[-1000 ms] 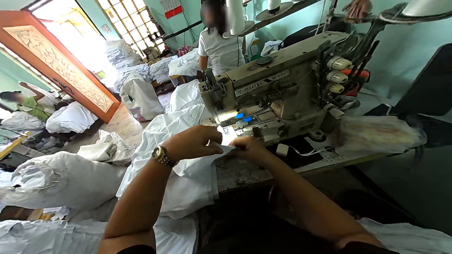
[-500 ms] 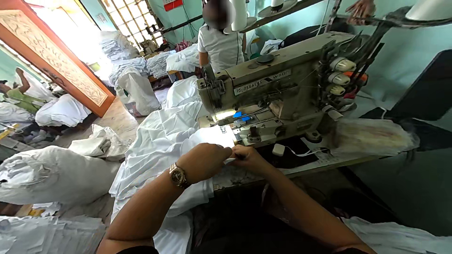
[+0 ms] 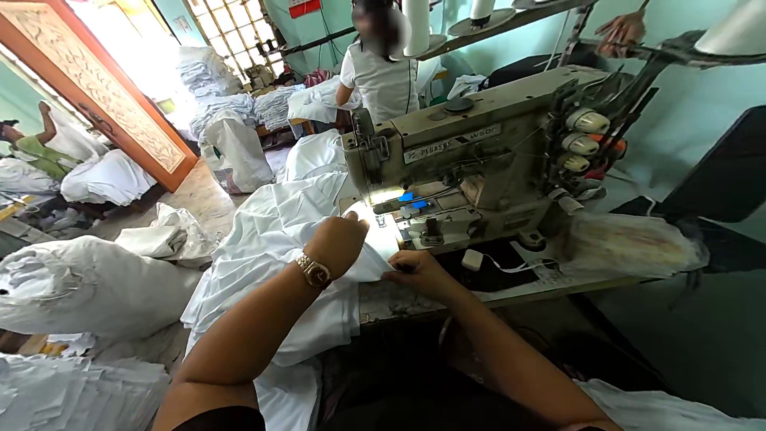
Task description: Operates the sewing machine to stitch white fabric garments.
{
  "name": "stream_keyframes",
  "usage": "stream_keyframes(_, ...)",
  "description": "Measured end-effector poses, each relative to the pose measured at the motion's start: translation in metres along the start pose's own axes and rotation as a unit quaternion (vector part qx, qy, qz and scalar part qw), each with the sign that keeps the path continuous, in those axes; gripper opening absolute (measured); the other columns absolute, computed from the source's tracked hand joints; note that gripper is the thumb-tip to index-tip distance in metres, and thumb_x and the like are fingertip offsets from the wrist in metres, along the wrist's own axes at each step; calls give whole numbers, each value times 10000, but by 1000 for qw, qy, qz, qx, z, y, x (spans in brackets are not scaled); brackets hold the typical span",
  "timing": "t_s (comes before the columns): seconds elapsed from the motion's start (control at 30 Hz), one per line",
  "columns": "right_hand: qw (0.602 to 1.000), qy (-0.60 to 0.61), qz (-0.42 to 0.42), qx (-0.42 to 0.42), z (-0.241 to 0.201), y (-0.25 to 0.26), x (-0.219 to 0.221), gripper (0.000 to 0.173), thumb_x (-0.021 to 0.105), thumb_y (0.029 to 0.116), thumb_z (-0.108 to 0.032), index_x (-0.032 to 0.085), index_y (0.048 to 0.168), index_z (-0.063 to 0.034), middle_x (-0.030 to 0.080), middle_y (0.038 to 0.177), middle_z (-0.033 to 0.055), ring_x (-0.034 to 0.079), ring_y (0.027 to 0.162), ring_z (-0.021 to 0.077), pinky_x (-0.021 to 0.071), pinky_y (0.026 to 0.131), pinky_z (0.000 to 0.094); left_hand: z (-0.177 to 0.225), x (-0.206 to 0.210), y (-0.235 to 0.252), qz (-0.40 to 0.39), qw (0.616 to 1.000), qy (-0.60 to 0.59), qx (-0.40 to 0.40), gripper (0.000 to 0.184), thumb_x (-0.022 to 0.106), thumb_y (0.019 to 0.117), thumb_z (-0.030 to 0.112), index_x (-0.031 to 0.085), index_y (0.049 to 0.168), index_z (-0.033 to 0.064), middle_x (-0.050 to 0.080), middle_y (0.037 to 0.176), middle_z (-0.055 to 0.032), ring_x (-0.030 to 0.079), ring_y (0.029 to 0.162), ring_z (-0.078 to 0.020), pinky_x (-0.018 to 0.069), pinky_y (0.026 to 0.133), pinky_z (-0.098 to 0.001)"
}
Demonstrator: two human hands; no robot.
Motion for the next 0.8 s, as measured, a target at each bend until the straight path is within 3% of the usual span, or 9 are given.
stream_keyframes(0.1, 1000, -12, 7, -2, 2, 1, 0, 298, 758, 920, -285, 739, 893, 11, 713, 925, 75, 612, 801, 24, 509, 744, 192, -8, -1, 4, -1, 999, 2, 32, 167, 597, 1010, 133, 714, 1071, 31, 658, 1079, -177, 687, 858, -360, 568, 726, -526)
stream_keyframes(0.2, 1000, -14, 18, -7, 1, 4, -1, 293, 747, 929, -290, 737, 890, 1, 699, 878, 56, 588, 757, 15, 493, 706, 182, -26, -4, 2, -24, 995, -63, 76, 294, 623, 1021, 288, 720, 946, 21, 688, 971, -160, 688, 891, -337, 552, 791, -555)
stream_keyframes(0.27, 1000, 14, 26, -1, 1, 5, -4, 263, 740, 932, -276, 744, 900, -15, 696, 869, 27, 577, 747, -9, 484, 696, 169, -18, -19, -12, -8, 965, -150, 215, 311, 618, 1012, 312, 686, 853, 54, 632, 802, -87, 625, 738, -226, 518, 672, -439)
stream_keyframes(0.33, 998, 49, 31, 5, 4, 3, -4, 215, 739, 934, -256, 759, 931, -42, 704, 877, -12, 585, 743, -39, 493, 688, 148, -8, -25, -24, -16, 927, -217, 306, 235, 647, 990, 276, 705, 925, 58, 613, 799, -46, 568, 692, -140, 486, 631, -328)
stream_keyframes(0.43, 998, 48, 30, 5, 9, 0, -1, 226, 743, 932, -265, 749, 904, -41, 703, 874, -6, 586, 738, -27, 493, 682, 158, -13, -19, -19, 20, 966, -151, 210, 138, 687, 966, 198, 741, 1000, 76, 676, 919, -95, 663, 833, -234, 563, 754, -438)
stream_keyframes(0.5, 998, 49, 31, 9, 8, -1, -2, 217, 755, 925, -259, 745, 907, -43, 697, 882, -8, 582, 741, -28, 490, 681, 151, -11, -15, -18, 52, 983, -75, 157, 144, 685, 962, 229, 751, 965, 102, 664, 953, -108, 680, 846, -280, 568, 727, -494)
stream_keyframes(0.63, 998, 53, 28, -6, 3, -5, -2, 167, 744, 919, -199, 772, 958, -39, 719, 940, 7, 609, 809, -33, 505, 734, 140, 8, -11, -24, -5, 963, -146, 226, 174, 663, 969, 211, 726, 1037, 64, 655, 1008, -118, 659, 867, -267, 551, 755, -475)
stream_keyframes(0.73, 999, 40, 34, 5, 4, -5, -2, 200, 761, 915, -239, 753, 916, -39, 707, 911, 3, 591, 774, -39, 491, 698, 133, 0, -9, -20, 77, 982, -101, 137, 116, 690, 924, 173, 723, 955, 66, 657, 1005, -121, 679, 833, -287, 570, 691, -493)
stream_keyframes(0.8, 999, 38, 36, 1, 4, -5, -3, 195, 761, 918, -240, 764, 946, -47, 719, 932, 2, 603, 789, -40, 499, 714, 133, 9, -10, -27, 72, 983, -88, 143, 129, 670, 928, 181, 721, 963, 68, 656, 1018, -124, 676, 847, -297, 561, 683, -500)
Point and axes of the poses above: each hand's wrist, its own y-axis towards the middle knuckle, its own x-axis out of the palm, z = x × y, the point moved 5 cm from there along y, towards the middle knuckle
